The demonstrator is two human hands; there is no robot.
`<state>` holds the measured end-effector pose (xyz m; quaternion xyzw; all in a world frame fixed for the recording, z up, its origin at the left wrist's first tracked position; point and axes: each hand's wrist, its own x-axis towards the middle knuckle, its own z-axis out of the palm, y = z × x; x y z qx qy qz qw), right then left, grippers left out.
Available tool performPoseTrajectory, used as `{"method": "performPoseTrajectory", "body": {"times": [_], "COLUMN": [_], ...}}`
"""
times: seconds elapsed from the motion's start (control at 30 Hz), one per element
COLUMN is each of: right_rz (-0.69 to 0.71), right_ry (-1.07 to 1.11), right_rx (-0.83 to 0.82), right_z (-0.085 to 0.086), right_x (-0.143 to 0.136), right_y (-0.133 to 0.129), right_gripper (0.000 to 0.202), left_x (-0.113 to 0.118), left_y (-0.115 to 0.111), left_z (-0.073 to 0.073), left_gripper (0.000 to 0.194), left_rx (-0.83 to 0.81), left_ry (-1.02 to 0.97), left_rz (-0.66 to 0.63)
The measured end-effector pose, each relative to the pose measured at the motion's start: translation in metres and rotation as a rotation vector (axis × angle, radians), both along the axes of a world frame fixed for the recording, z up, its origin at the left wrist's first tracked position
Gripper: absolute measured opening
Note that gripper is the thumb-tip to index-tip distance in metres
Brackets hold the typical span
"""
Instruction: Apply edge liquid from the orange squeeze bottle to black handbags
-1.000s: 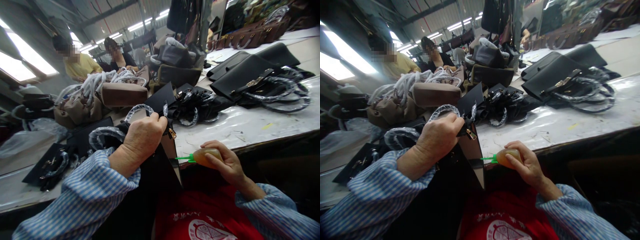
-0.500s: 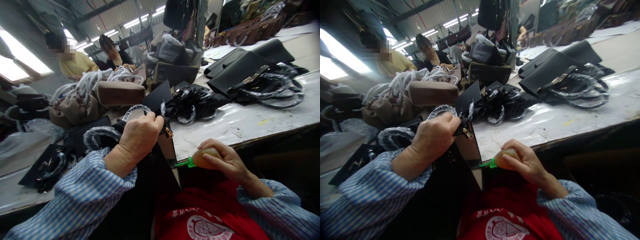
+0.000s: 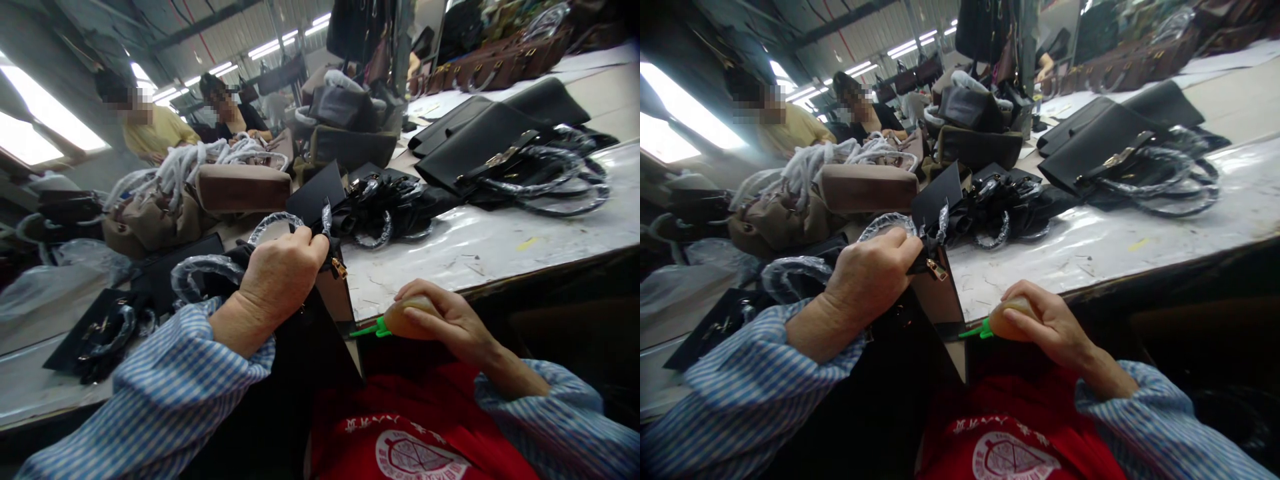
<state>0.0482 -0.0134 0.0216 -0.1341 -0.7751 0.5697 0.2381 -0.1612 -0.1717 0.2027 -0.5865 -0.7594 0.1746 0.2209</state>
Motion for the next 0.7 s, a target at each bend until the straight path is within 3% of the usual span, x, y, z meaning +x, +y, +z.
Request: {"method": "performPoseTrajectory", "body": {"times": [0.13,0.37,0.47,0.57,0.7], "right_rz": [0.003,-0.134,-0.193,-0.235,-0.261], "right_ry": [-0.001,0.204,0.278,0.321,0.31], "right_rx": [-0.043,-0.006,0.024,0.071,0.187], "right_z": [0.0,0.017,0.023,0.022,0.009], "right_x": [-0.002,-0.012,-0.018,-0.022,-0.022], "right_y": [-0.002,0.004,0.005,0.005,0.008], "right_gripper": [0.024,0.025,0.024,0.02,0.016], "left_x": [-0.001,0.008,0.016,0.021,0.021], "left_y": [-0.005,-0.024,-0.031,-0.035,-0.036], "left_z": [0.011,0.065,0.077,0.074,0.049], "left_gripper": [0.021,0.014,0.022,0.026,0.022], "left_rx": [0.03,0.111,0.171,0.192,0.153], "left_ry": [0.048,0.109,0.147,0.16,0.066], "left_rz": [-0.013,0.034,-0.017,-0.075,-0.163]}}
